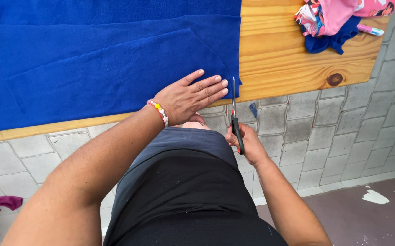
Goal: The person uses scissors to cut a piece of pink patterned fabric placed on top of a larger blue fabric sheet. They then cut a strip from the blue fabric, fold it, and continue cutting along the edge of the blue material on a wooden table.
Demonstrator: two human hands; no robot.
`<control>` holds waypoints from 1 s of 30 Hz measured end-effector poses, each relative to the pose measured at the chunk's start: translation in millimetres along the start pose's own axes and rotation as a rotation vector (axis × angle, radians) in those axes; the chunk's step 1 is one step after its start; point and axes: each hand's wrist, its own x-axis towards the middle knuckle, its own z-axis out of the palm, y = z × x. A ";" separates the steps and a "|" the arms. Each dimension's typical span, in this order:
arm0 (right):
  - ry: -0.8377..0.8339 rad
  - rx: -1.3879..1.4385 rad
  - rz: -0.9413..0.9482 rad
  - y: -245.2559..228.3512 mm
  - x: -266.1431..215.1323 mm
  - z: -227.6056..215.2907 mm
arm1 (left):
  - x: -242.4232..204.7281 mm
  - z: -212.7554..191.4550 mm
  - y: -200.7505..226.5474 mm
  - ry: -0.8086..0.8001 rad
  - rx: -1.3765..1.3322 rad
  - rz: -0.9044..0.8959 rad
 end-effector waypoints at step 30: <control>0.006 -0.134 0.064 -16.3 18.3 -22.4 | -5.1 0.7 -1.2 0.038 0.009 0.023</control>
